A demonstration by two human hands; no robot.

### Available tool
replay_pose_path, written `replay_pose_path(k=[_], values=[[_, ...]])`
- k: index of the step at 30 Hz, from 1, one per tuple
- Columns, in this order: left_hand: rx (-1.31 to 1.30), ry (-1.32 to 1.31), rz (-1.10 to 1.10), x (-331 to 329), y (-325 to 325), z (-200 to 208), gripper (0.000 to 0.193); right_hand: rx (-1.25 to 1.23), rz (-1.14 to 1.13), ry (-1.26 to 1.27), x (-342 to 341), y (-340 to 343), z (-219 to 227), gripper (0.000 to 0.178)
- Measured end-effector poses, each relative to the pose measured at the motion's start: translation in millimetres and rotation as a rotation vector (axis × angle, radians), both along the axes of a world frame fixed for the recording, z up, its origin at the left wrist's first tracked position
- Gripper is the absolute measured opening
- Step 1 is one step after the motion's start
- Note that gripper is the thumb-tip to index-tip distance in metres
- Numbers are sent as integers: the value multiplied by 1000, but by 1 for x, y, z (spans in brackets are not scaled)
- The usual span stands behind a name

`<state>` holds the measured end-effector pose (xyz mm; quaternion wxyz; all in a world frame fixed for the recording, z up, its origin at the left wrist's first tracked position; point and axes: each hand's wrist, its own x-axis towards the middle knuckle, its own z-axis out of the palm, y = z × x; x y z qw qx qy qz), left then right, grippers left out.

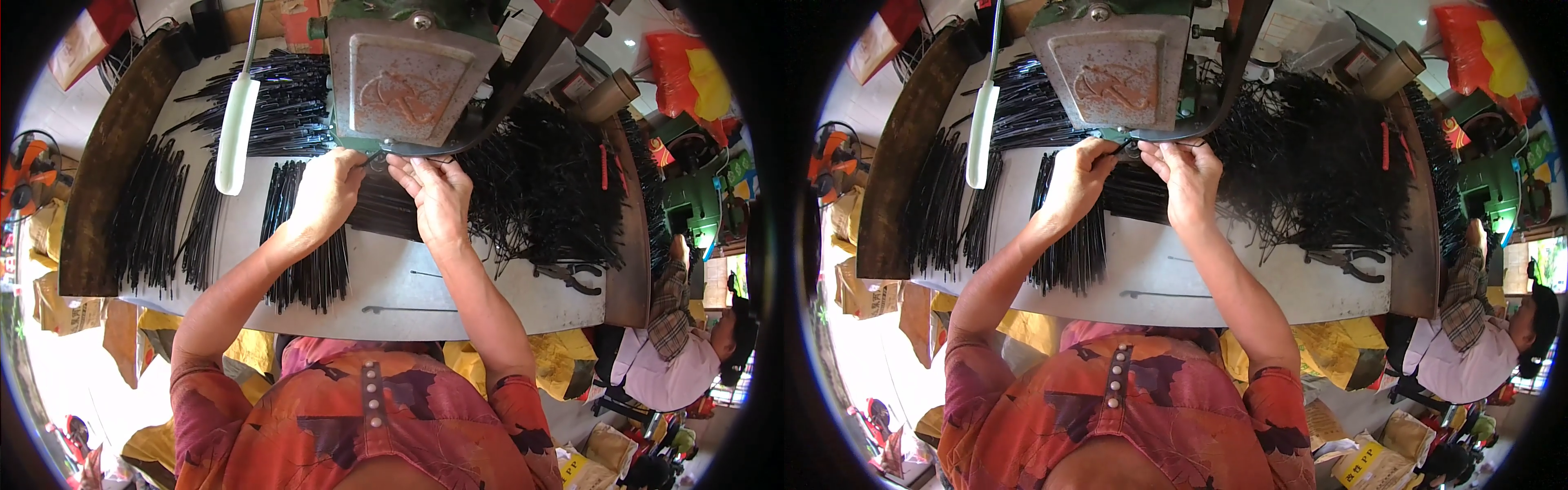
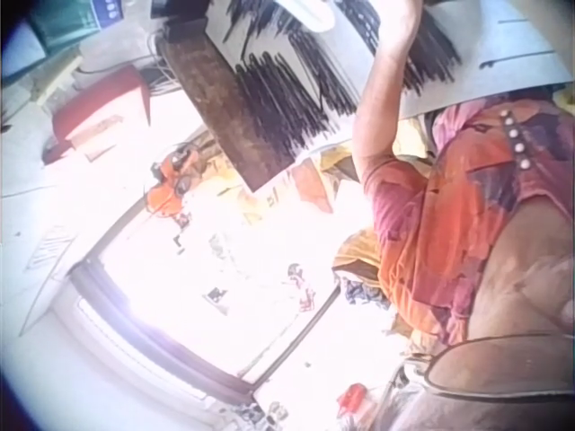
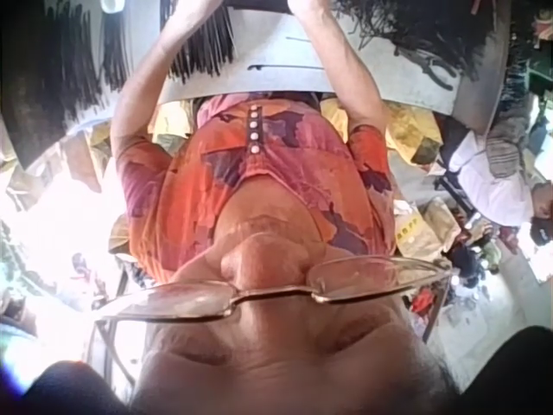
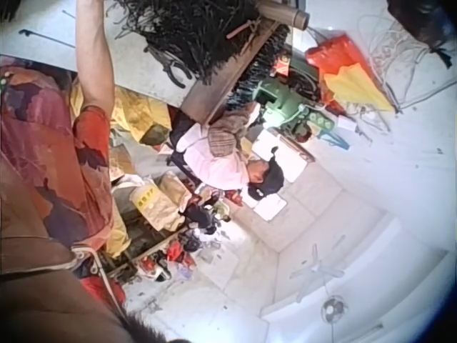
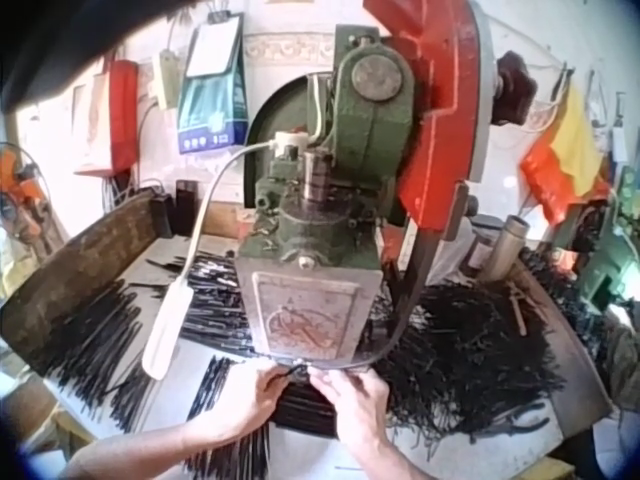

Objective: The person repeatedly takes black plastic pieces and thin metal rods, aligns them together under a press machine to join them, and places the assembled components on the table.

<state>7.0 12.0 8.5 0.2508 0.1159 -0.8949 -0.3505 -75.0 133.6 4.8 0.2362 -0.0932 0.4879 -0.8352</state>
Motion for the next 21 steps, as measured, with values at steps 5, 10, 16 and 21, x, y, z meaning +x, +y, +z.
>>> replay_pose_path(k=[5,10,16,21], values=[[-199,15,25,4,0,-4,14,20,14,-23,1,-3,-1,10],[-515,-72,-16,9,3,2,20,-3,12,-36,0,0,-2,10],[-621,-41,-78,9,3,4,23,-9,11,-74,0,1,-2,9],[-197,17,-7,9,7,6,20,-94,96,-195,-4,3,-1,8]])
